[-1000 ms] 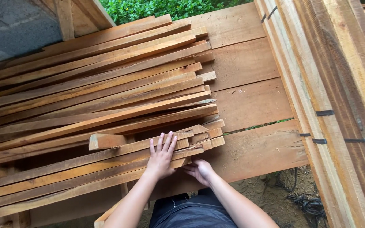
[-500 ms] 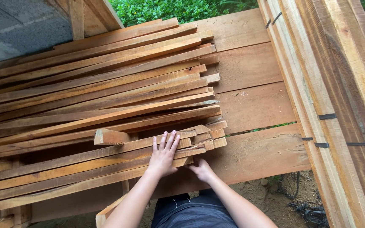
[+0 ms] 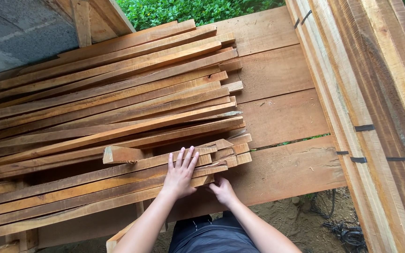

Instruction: The person aligns a stack of wooden planks on a workbench and secures them with black plastic ties. They wrap the ties around the wood and twist them to tighten the bundle, repeating the process to ensure the planks are held together firmly.

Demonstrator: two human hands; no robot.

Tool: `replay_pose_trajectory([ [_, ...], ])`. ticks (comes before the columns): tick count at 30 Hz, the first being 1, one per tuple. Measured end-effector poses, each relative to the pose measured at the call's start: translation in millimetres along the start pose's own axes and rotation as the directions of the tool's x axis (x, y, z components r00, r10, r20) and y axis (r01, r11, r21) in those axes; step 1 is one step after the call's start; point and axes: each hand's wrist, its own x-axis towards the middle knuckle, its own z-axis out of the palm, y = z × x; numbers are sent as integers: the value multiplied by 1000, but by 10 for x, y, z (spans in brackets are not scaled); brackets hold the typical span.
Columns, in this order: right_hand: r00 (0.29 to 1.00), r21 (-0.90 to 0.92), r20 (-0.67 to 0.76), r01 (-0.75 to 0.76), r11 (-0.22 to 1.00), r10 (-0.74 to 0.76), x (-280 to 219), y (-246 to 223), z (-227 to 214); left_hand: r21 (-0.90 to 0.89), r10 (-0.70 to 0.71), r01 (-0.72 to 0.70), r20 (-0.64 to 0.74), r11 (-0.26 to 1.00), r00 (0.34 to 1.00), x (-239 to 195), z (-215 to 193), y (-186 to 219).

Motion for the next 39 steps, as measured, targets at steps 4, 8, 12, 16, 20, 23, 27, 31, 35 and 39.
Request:
replay_pose_trajectory([
  [4,996,139,-36,-78,987,84,-111,-289,38,6,-4,4,18,1000,1000,1,-10,16],
  [8,983,196,-111,-120,973,143,-195,-442,-217,8,-32,32,45,999,998,13,-21,86],
  [12,972,228,-169,-123,966,164,-189,-406,-588,-12,-65,66,74,998,995,33,-86,141],
  [16,953,195,-242,-137,971,183,-232,-625,-903,-30,-63,64,49,997,997,35,-44,134],
  [20,947,207,-282,-96,974,154,-264,-636,-1276,-17,-68,69,60,997,996,48,-27,135],
  [23,953,192,-263,-100,976,150,-223,-686,-1386,-28,-79,81,62,996,995,69,30,136],
  [27,942,65,-258,-203,977,213,-203,-928,-1483,-11,-87,88,40,996,995,35,44,162],
  [31,938,98,-284,-178,979,198,113,-1125,-1508,-3,-107,108,71,994,992,24,45,200],
  [35,904,64,-297,-301,951,306,367,-1223,-1208,16,-115,114,87,993,990,50,17,189],
  [39,866,60,-313,-391,919,389,462,-1138,-1084,11,-111,111,118,994,987,82,42,172],
])
